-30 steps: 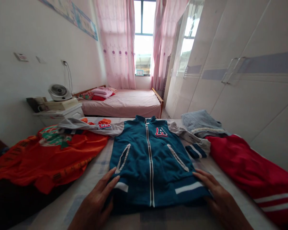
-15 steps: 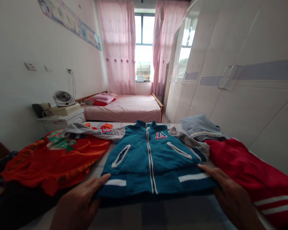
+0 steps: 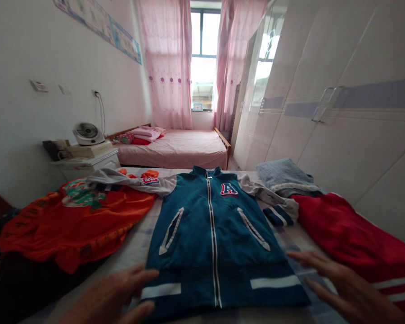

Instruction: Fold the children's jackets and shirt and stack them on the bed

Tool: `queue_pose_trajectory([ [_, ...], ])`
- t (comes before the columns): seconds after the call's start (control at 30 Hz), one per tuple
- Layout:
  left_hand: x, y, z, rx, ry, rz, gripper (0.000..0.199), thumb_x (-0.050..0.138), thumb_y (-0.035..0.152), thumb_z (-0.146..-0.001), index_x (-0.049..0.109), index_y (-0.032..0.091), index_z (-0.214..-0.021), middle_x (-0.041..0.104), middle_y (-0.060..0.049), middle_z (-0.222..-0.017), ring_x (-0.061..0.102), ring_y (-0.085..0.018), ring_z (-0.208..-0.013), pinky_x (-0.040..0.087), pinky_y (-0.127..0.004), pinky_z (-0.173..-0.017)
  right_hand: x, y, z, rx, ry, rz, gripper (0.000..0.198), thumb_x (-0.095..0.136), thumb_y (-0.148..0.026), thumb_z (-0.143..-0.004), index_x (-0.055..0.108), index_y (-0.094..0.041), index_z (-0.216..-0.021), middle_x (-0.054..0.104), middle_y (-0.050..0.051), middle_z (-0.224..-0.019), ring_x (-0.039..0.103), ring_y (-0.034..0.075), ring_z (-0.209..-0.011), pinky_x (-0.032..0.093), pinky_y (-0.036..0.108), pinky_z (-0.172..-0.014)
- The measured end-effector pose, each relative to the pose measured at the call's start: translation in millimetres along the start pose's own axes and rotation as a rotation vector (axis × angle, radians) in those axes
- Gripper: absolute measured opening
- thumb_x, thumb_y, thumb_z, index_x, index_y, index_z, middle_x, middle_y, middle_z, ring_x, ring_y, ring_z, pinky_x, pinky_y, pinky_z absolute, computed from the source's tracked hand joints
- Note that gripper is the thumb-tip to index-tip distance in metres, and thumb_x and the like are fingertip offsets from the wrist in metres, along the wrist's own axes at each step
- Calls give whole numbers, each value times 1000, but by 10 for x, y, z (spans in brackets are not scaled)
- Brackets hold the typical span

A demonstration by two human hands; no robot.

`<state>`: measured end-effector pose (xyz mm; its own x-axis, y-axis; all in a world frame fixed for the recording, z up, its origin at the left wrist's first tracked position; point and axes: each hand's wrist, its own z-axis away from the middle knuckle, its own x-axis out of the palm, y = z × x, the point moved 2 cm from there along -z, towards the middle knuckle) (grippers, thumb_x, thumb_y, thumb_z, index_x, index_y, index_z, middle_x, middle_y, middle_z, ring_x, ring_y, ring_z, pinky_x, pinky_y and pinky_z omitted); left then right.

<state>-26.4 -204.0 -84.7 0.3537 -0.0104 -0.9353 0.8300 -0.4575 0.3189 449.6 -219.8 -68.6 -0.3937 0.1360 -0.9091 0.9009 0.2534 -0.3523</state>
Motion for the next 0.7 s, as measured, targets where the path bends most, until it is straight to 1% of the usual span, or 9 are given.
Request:
queue_pose_trajectory([
  [0.03,-88,69,-153,-84,25,-19,40,53,50,-80,58,43,-118,66,5,-115,69,-18,-83,54,-24,-73,-75,-99,-138,6,34,-9,43,49,-45,-81,57,-33,-122,61,2,-123,57,25,-113,48,39,-94],
  [0.07,-167,170,-357,-109,10,-19,37,47,50,-85,59,39,-118,64,3,-118,68,-18,-86,53,-26,-76,-133,-237,-320,1,56,-16,44,42,-45,-86,53,-32,-127,58,2,-128,54,24,-117,44,40,-98],
  [0.17,-284,518,-1144,-26,28,-70,40,41,42,-90,56,26,-124,57,-5,-126,60,-21,-106,45,-31,-92,-100,-771,-1011,-14,140,-46,49,35,-42,-90,45,-22,-134,47,7,-138,46,24,-124,36,40,-104],
  [0.27,-86,678,-1861,-22,49,-191,43,42,38,-90,52,23,-129,45,-10,-140,43,-24,-127,34,-36,-104,325,-1210,-1640,-88,84,8,56,32,-45,-91,36,-17,-139,34,9,-147,32,24,-134,27,40,-108],
  [0.33,161,621,-2153,-53,65,-218,46,40,41,-91,48,24,-133,38,-11,-145,33,-28,-133,29,-43,-107,694,-1280,-1908,-59,23,91,59,28,-50,-92,31,-19,-142,26,7,-151,21,22,-138,21,40,-110],
  [0.4,403,442,-2276,-107,76,-234,47,36,44,-92,46,25,-134,37,-10,-146,30,-29,-135,27,-48,-107,995,-1148,-2037,-7,-41,155,60,28,-53,-91,31,-23,-142,25,3,-151,18,21,-139,16,39,-111],
  [0.47,575,189,-2274,-184,81,-251,49,33,46,-92,47,24,-133,39,-10,-145,31,-31,-134,26,-53,-106,1158,-851,-2060,80,-79,192,59,30,-54,-90,35,-22,-141,29,3,-150,21,22,-138,15,42,-111],
  [0.6,683,-260,-2172,-316,96,-281,52,30,46,-93,46,19,-135,38,-12,-144,32,-31,-134,24,-52,-106,1163,-146,-2007,357,-75,261,62,27,-46,-92,33,-8,-141,27,15,-149,23,30,-137,17,49,-108],
  [0.7,688,-384,-2170,-348,103,-295,52,31,46,-93,44,20,-136,37,-11,-146,31,-29,-134,23,-48,-107,1151,109,-2003,446,-65,295,61,25,-41,-93,30,-6,-142,24,15,-150,22,28,-138,18,47,-108],
])
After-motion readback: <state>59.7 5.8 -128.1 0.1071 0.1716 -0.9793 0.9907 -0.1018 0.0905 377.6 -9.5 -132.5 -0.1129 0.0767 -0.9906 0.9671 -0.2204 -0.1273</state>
